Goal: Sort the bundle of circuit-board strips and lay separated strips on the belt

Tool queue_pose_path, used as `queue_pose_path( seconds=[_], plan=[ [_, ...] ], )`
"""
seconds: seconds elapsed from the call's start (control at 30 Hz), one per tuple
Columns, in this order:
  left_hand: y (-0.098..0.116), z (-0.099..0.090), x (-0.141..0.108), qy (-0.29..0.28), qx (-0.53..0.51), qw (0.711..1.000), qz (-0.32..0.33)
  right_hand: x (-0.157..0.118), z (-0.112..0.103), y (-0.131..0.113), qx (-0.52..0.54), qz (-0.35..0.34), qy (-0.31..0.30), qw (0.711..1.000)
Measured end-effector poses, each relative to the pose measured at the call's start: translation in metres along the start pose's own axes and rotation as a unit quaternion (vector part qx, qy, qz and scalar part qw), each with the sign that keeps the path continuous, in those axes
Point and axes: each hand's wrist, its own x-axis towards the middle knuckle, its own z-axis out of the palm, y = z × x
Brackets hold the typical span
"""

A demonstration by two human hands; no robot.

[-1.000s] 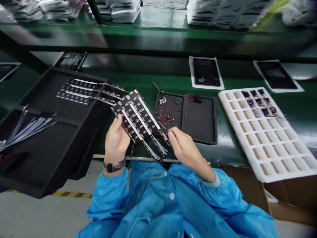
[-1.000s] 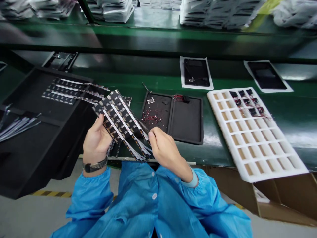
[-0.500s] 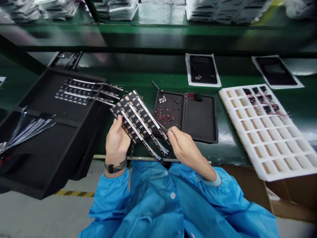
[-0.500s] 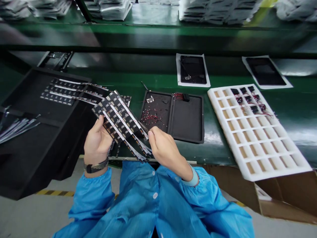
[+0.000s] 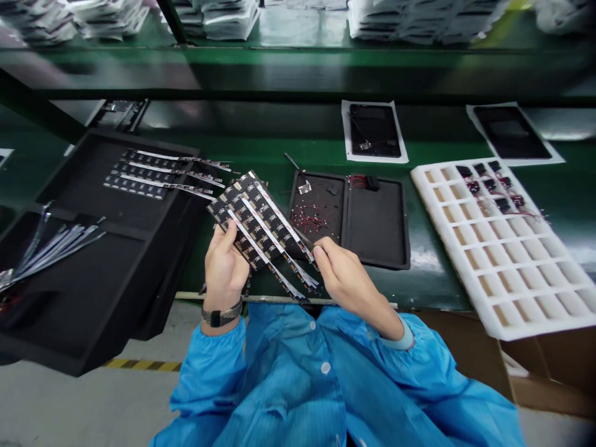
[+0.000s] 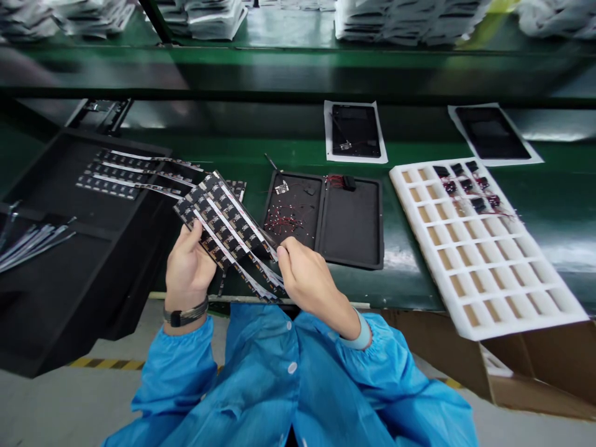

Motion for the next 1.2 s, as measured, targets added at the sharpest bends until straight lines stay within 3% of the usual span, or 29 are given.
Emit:
queue_pose_path(
  seconds=[0.23,0.5,0.77,0.87,1.03,1.2],
  plan=[
    [0.0,-0.001,-0.001,0.001,-0.004,1.0,0.004,0.0,-0.002,0.0,0.021,-0.006,-0.01,1.0],
    [-0.003,-0.002,0.006,-0.011,-0.009,1.0,-0.008,0.002,0.008,0.014,0.206,-0.016,-0.035,0.978],
    [-0.007,-0.002,0.013,-0.015,-0.016,0.999,-0.048,0.003,0.016,0.021,0.292,0.005,-0.039,0.955],
    [-0.009,0.0,0.012,-0.007,-0.013,0.999,-0.047,0.002,0.018,0.022,0.277,-0.005,-0.034,0.96],
    [-0.013,0.002,0.003,-0.011,0.017,1.0,-0.017,0.001,0.023,0.02,0.142,-0.012,0.023,0.989],
    [-0.021,0.0,0.0,-0.001,0.045,0.999,0.025,0.001,0.018,0.012,0.09,0.002,0.037,0.995]
  ],
)
